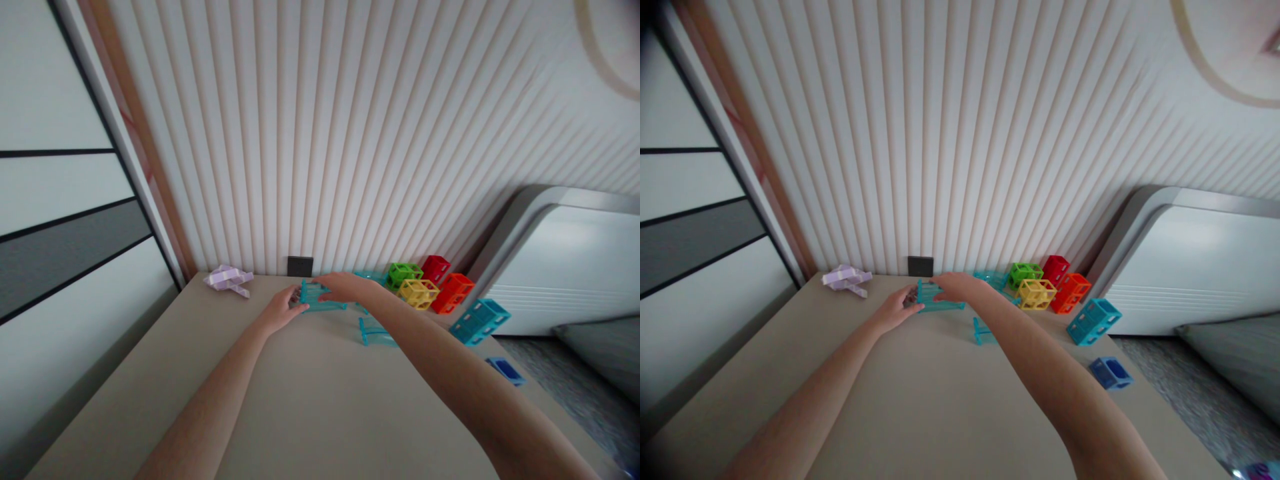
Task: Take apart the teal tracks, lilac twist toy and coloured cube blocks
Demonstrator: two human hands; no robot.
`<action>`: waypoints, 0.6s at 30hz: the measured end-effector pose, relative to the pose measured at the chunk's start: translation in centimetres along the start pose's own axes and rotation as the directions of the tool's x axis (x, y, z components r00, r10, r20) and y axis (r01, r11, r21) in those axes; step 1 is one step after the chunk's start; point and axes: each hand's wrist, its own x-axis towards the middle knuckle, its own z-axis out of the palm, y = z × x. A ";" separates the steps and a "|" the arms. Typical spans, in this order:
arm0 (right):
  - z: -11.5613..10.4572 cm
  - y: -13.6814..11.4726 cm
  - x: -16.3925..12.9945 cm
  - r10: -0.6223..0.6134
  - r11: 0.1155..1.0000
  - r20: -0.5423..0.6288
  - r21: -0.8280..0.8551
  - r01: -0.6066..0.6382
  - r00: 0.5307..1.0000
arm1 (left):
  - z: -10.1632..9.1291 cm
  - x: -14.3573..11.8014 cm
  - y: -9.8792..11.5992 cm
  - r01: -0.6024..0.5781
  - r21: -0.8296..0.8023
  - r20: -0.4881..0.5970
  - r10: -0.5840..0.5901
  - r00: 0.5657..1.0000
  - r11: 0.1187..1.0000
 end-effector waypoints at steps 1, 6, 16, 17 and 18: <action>0.0 0.0 0.0 0.003 1.000 0.000 -0.001 -0.003 1.000 | 0.0 0.0 0.1 -0.002 -0.002 0.004 0.002 1.000 1.000; -0.1 -0.3 -0.1 -0.001 1.000 -0.008 -0.013 0.001 1.000 | -0.1 -0.1 0.5 -0.010 -0.014 0.021 0.010 1.000 1.000; -1.1 3.9 -2.6 0.031 0.999 -0.030 -0.013 -0.031 0.999 | -0.1 0.0 0.3 -0.006 -0.020 0.026 0.007 1.000 1.000; -1.1 4.5 -3.0 0.065 0.998 -0.014 -0.002 -0.065 0.998 | -0.1 0.1 0.3 -0.006 -0.019 0.025 0.006 1.000 1.000; -1.0 4.9 -3.4 0.096 0.995 0.003 0.008 -0.096 0.995 | -0.1 0.1 0.2 -0.005 -0.017 0.023 0.006 1.000 1.000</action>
